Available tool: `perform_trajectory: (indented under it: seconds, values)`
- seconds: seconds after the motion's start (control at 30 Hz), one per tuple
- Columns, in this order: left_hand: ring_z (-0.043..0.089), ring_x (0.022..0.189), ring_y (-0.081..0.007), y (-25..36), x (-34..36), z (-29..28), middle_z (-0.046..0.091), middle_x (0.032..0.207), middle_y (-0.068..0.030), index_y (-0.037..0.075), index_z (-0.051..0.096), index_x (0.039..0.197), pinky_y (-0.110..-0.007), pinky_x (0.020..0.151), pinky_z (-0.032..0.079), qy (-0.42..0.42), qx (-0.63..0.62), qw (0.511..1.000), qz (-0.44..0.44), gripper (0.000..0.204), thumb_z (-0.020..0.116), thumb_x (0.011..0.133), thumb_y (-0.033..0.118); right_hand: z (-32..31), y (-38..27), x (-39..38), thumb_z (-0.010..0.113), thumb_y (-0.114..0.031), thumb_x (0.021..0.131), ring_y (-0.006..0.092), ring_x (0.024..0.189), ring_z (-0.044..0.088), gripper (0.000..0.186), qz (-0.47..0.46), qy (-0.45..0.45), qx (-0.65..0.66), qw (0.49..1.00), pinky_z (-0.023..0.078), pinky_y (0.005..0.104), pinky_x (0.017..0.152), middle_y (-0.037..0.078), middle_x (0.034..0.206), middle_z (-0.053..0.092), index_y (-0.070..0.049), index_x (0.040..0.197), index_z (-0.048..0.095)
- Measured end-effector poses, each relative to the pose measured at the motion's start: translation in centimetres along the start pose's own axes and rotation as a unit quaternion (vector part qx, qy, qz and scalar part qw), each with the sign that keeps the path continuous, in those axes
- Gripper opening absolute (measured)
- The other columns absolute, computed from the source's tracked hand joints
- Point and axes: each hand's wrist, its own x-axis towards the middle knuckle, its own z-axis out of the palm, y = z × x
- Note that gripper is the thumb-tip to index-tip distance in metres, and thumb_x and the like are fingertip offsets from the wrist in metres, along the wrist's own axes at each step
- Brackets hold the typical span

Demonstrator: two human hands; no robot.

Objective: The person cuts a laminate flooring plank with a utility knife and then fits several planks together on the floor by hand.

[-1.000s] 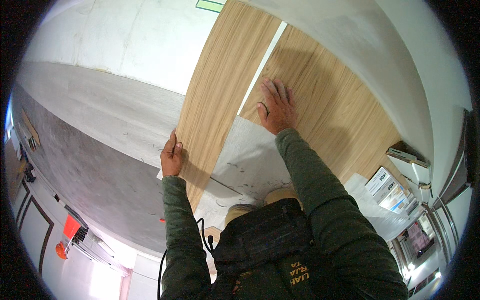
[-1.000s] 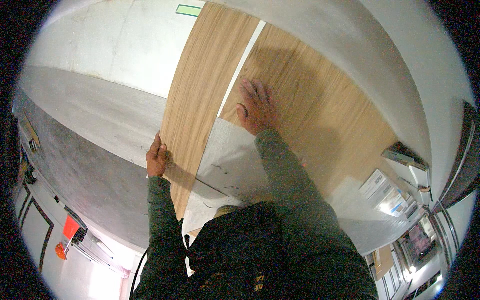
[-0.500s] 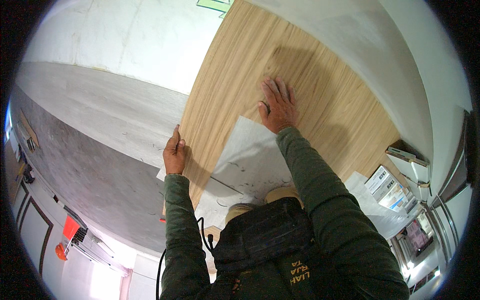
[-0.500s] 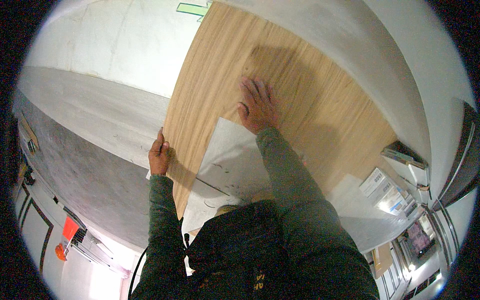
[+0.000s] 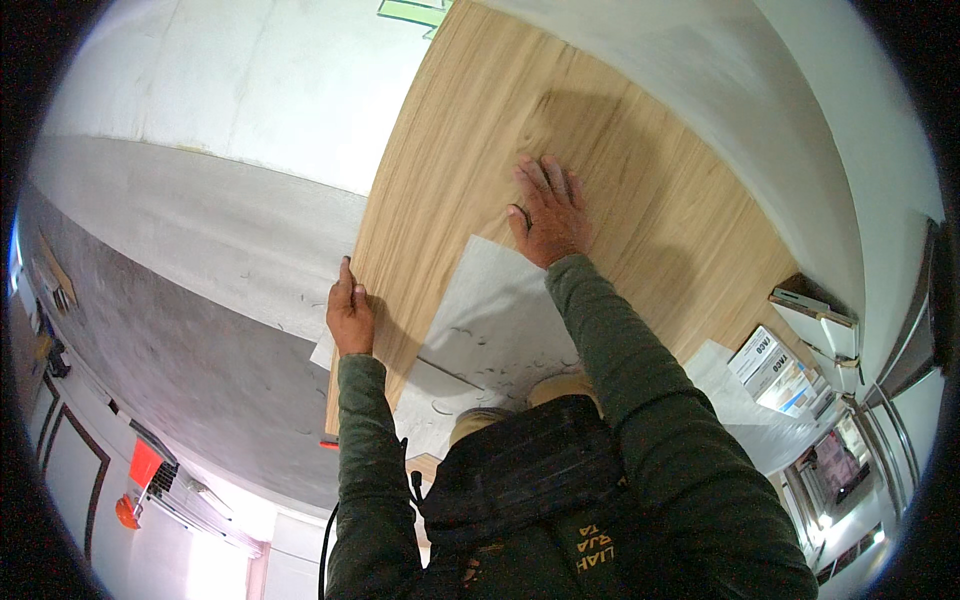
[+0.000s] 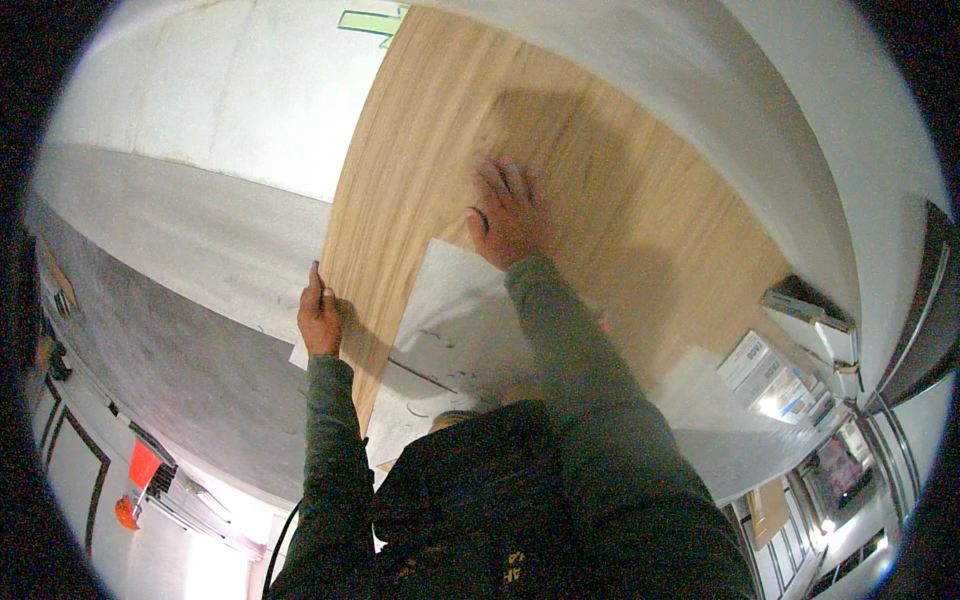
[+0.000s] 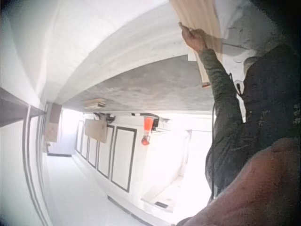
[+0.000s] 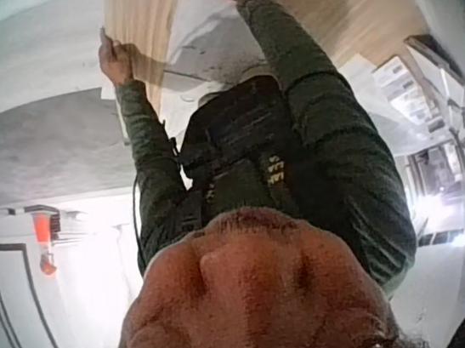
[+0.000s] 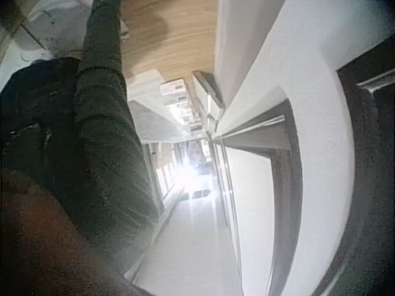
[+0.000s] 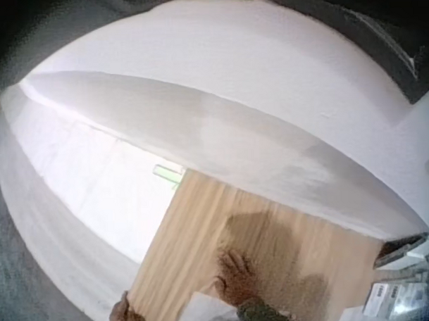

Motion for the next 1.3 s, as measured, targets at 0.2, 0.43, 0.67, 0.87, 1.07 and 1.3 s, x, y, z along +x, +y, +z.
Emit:
perform_trajectory:
  seconds: [0.2, 0.43, 0.67, 0.87, 1.07, 1.3]
  values:
    - [0.053, 0.081, -0.0205, -0.1, -0.3, 0.1, 0.054, 0.089, -0.0084, 0.011, 0.050, 0.143, -0.033, 0.076, 0.047, -0.009, -0.030, 0.999, -0.010, 0.074, 0.075, 0.082, 0.043, 0.5, 0.0, -0.2, 0.063, -0.030, 0.086, 0.0332, 0.139, 0.035, 0.057, -0.003, 0.038, 0.036, 0.999, 0.023, 0.0559, 0.115, 0.005, 0.150, 0.042, -0.012, 0.138, 0.046]
    - [0.053, 0.084, -0.0199, 1.0, -0.4, 0.6, 0.052, 0.090, -0.0075, 0.010, 0.049, 0.144, -0.034, 0.076, 0.047, 0.002, -0.035, 0.998, -0.055, 0.080, 0.078, 0.079, 0.046, 0.9, 0.1, 0.0, 0.067, -0.028, 0.082, 0.0347, 0.135, 0.040, 0.056, -0.011, 0.062, 0.061, 0.996, 0.024, 0.0579, 0.113, 0.006, 0.145, 0.047, -0.015, 0.133, 0.050]
    - [0.054, 0.082, -0.0223, 0.4, -0.1, 0.5, 0.054, 0.088, -0.0098, 0.008, 0.050, 0.142, -0.036, 0.077, 0.048, 0.002, 0.017, 1.000, -0.022, 0.077, 0.078, 0.078, 0.041, 0.6, 0.0, 0.0, 0.066, -0.029, 0.083, 0.0315, 0.135, 0.040, 0.053, -0.006, 0.071, 0.047, 0.996, 0.026, 0.0570, 0.112, 0.002, 0.145, 0.047, -0.015, 0.132, 0.052]
    - [0.055, 0.083, -0.0224, 0.2, 0.1, 0.1, 0.055, 0.088, -0.0097, 0.011, 0.050, 0.143, -0.036, 0.078, 0.049, -0.011, 0.008, 1.000, -0.018, 0.074, 0.080, 0.079, 0.032, 0.4, -0.2, -0.2, 0.065, -0.029, 0.086, 0.0300, 0.138, 0.036, 0.057, 0.007, 0.034, 0.026, 0.999, 0.024, 0.0555, 0.114, 0.001, 0.148, 0.043, -0.016, 0.138, 0.046]
    - [0.057, 0.086, -0.0237, 1.3, 0.2, 0.1, 0.055, 0.091, -0.0108, 0.013, 0.049, 0.144, -0.038, 0.080, 0.050, -0.020, 0.053, 0.997, -0.049, 0.077, 0.082, 0.077, 0.031, 0.3, 0.1, -0.2, 0.065, -0.028, 0.087, 0.0304, 0.139, 0.036, 0.057, -0.009, 0.050, 0.039, 0.998, 0.024, 0.0563, 0.114, 0.000, 0.149, 0.043, -0.017, 0.139, 0.045]
    - [0.058, 0.092, -0.0315, 1.3, 0.0, 0.3, 0.060, 0.098, -0.0165, 0.013, 0.049, 0.144, -0.045, 0.083, 0.049, -0.022, 0.106, 0.993, -0.045, 0.077, 0.079, 0.078, 0.039, 0.0, 0.0, 0.3, 0.065, -0.028, 0.087, 0.0351, 0.138, 0.037, 0.059, -0.016, 0.053, 0.045, 0.997, 0.025, 0.0584, 0.113, 0.003, 0.149, 0.042, -0.014, 0.140, 0.044]
